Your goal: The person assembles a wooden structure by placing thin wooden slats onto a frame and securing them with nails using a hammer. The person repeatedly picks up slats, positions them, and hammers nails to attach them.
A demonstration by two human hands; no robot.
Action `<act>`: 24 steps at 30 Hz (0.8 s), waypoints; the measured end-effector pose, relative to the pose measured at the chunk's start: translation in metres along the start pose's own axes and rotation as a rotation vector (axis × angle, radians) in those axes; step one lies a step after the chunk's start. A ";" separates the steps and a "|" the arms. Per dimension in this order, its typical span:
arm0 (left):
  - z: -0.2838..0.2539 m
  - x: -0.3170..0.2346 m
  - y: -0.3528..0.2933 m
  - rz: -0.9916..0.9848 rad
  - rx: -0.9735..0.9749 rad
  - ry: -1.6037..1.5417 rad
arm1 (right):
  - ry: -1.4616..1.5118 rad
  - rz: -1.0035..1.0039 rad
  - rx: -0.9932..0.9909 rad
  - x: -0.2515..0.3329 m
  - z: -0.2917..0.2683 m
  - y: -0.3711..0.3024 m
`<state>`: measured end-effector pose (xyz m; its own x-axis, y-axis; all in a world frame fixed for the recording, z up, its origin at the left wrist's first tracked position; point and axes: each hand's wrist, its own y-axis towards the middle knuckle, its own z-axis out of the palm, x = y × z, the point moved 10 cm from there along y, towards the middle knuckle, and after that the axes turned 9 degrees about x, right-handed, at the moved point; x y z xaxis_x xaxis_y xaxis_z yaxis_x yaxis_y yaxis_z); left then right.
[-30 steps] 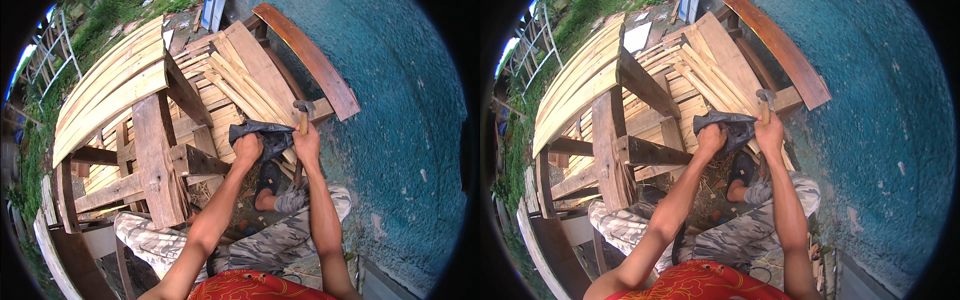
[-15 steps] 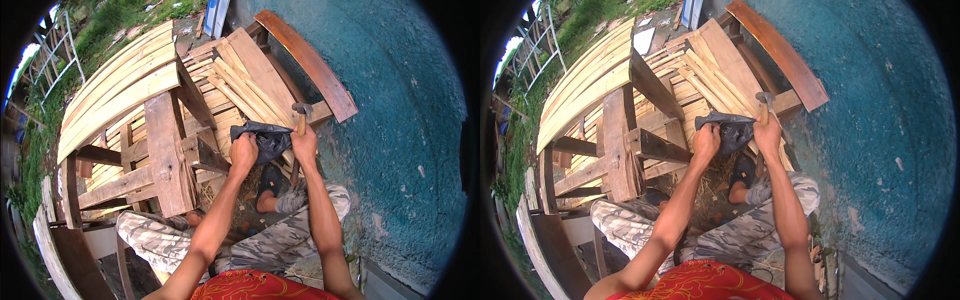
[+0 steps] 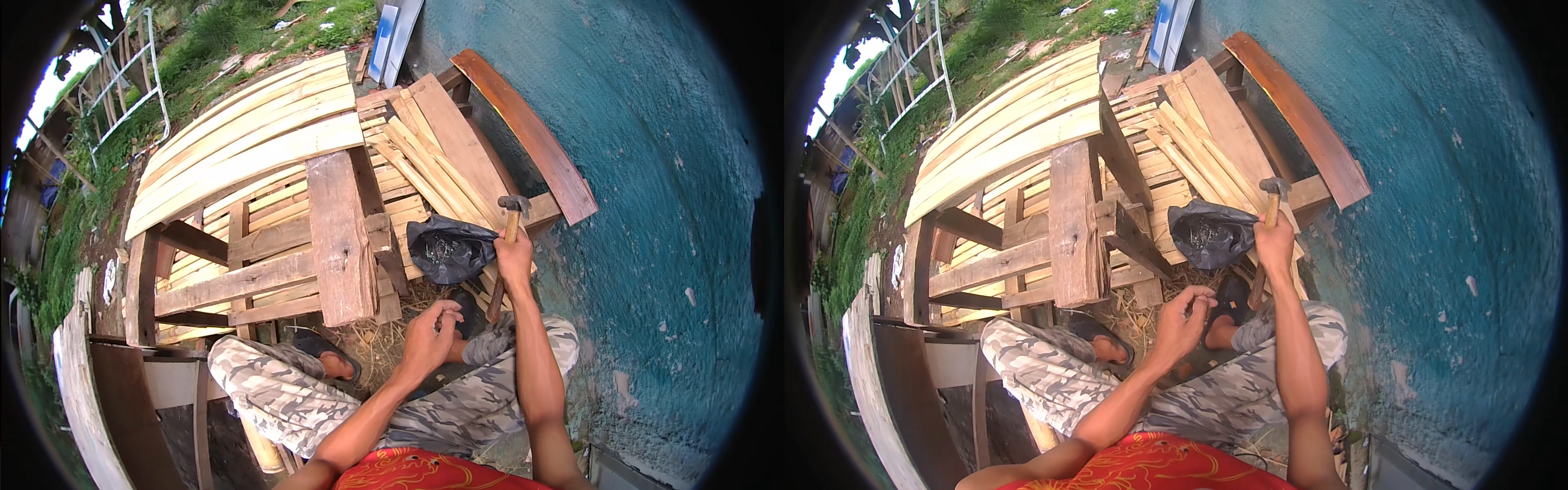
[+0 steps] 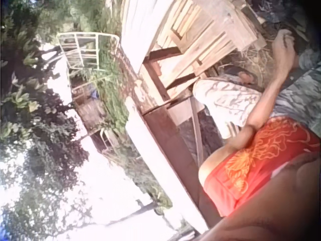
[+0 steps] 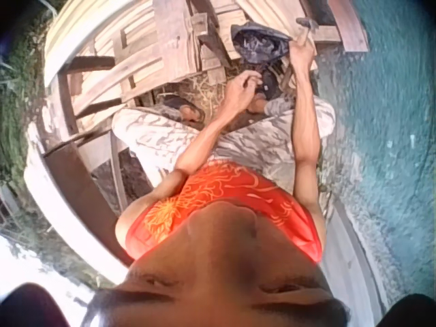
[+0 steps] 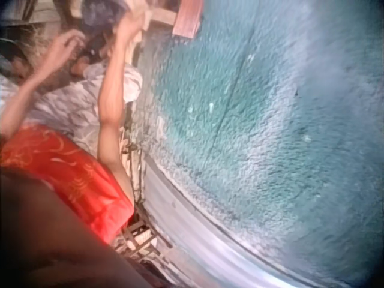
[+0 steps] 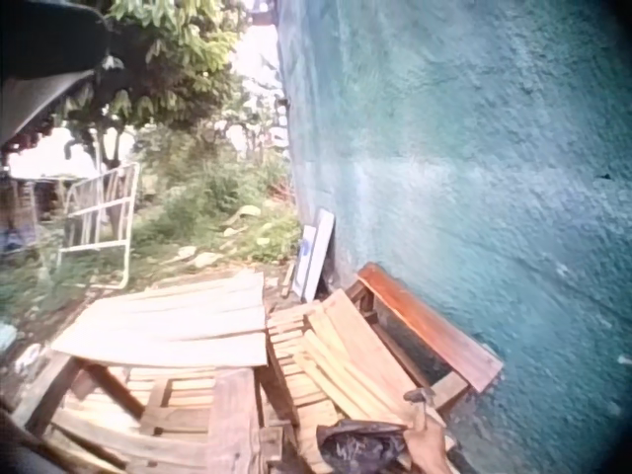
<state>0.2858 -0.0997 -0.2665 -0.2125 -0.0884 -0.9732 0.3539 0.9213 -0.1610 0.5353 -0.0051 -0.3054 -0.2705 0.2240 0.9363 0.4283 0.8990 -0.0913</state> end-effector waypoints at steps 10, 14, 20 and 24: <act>-0.095 0.008 -0.132 -0.073 -0.215 -0.299 | 0.061 -0.023 0.017 0.034 0.025 -0.007; -0.165 -0.083 -0.155 0.294 -0.343 0.077 | 0.026 -0.123 -0.014 0.064 0.035 -0.006; -0.249 -0.185 -0.131 0.569 -0.597 0.332 | 0.081 -0.275 -0.005 0.109 0.065 -0.010; -0.282 -0.229 -0.066 0.678 -0.674 0.645 | 0.180 -0.234 0.118 0.119 0.095 -0.010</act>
<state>0.0543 -0.0337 0.0138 -0.6598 0.5335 -0.5293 0.0567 0.7377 0.6727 0.4166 0.0486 -0.2250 -0.1885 -0.0545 0.9806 0.2664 0.9582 0.1044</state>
